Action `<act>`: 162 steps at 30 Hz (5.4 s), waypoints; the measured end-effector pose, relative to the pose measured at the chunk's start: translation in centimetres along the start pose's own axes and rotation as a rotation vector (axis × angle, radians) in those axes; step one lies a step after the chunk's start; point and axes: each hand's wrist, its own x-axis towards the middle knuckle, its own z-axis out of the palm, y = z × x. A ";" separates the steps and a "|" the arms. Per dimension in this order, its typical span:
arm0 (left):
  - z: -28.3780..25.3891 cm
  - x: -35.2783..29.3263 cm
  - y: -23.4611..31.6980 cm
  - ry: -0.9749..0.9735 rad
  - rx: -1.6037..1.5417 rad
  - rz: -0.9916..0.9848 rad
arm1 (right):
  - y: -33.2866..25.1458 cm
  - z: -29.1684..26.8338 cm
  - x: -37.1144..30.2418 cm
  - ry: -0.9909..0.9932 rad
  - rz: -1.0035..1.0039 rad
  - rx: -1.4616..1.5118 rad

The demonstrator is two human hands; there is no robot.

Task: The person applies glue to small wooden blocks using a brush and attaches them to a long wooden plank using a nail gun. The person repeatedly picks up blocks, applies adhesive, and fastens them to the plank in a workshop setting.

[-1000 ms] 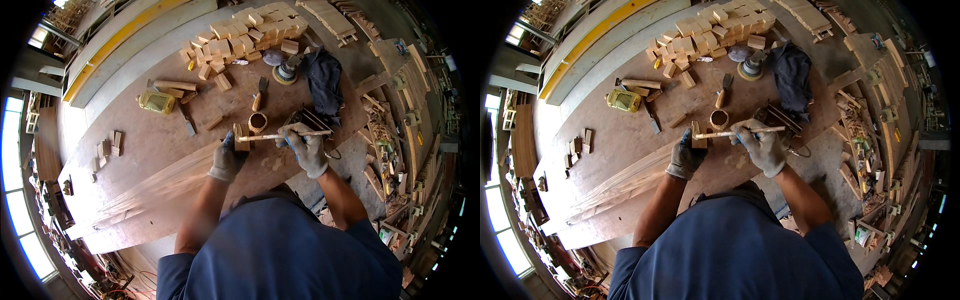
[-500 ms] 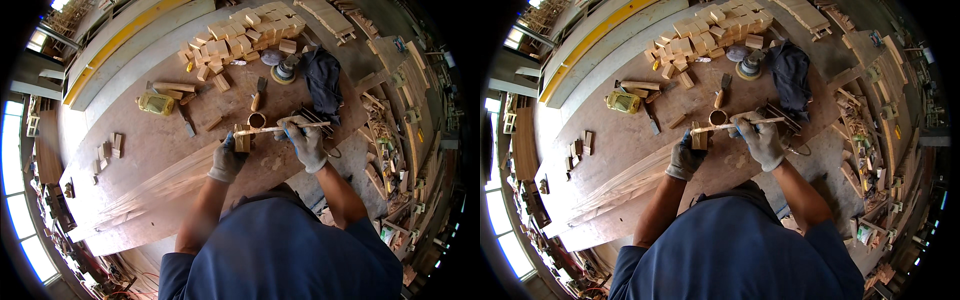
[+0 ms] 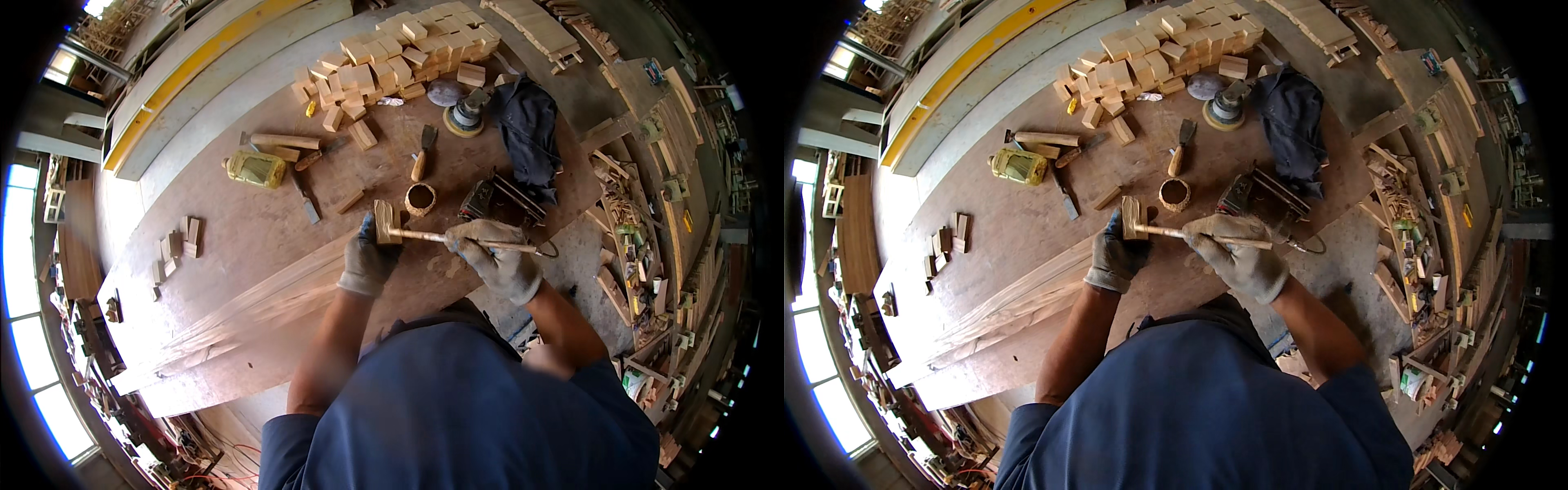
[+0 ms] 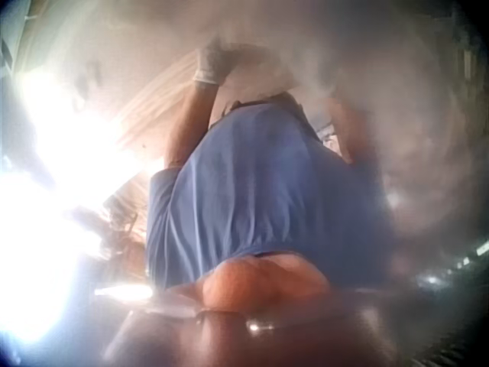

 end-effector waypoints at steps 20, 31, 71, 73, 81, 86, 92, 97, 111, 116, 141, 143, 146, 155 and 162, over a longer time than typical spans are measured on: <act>0.7 -2.0 0.8 -0.135 0.257 0.050 | 0.7 -1.5 1.7 0.171 0.115 0.204; 1.2 -1.2 1.8 -0.113 0.079 -0.008 | -0.8 -1.8 0.4 -0.122 -0.076 0.081; 3.0 -7.8 8.3 0.027 0.812 0.451 | 7.1 0.0 6.7 0.188 0.323 -0.198; 4.1 -9.1 9.1 0.101 1.335 0.577 | 9.2 0.9 7.4 0.189 0.269 -0.345; 1.0 -9.8 5.7 0.028 2.220 0.802 | 12.2 3.6 6.0 0.085 0.561 -0.282; -0.8 -8.4 3.8 -0.056 2.354 0.733 | 13.1 5.5 -2.1 -0.178 0.614 -0.337; -1.2 -7.6 3.2 -0.051 2.386 0.678 | 17.6 9.3 -9.2 -0.222 0.629 -0.510; -1.6 -7.4 3.5 -0.037 2.403 0.645 | 17.1 9.4 -8.6 -0.251 0.675 -0.512; -1.6 -7.0 3.2 -0.075 2.353 0.687 | 17.2 9.1 -8.1 -0.240 0.690 -0.491; -2.9 -7.9 4.1 -0.103 2.179 0.399 | 16.4 10.4 -7.3 -0.166 0.518 -0.368; 0.4 -7.0 2.9 0.020 2.643 0.409 | 9.7 16.5 2.0 -0.313 0.692 -0.260; 0.7 -7.3 3.0 0.041 2.648 0.417 | 9.2 16.5 2.3 -0.321 0.710 -0.252; 0.7 -7.4 2.9 0.036 2.661 0.426 | 8.7 16.2 2.5 -0.338 0.744 -0.216; 0.9 -7.1 2.9 0.030 2.624 0.440 | 9.0 16.3 2.4 -0.323 0.713 -0.251; 0.5 -6.5 2.9 0.033 2.614 0.413 | 12.0 17.4 1.3 -0.286 0.750 -0.151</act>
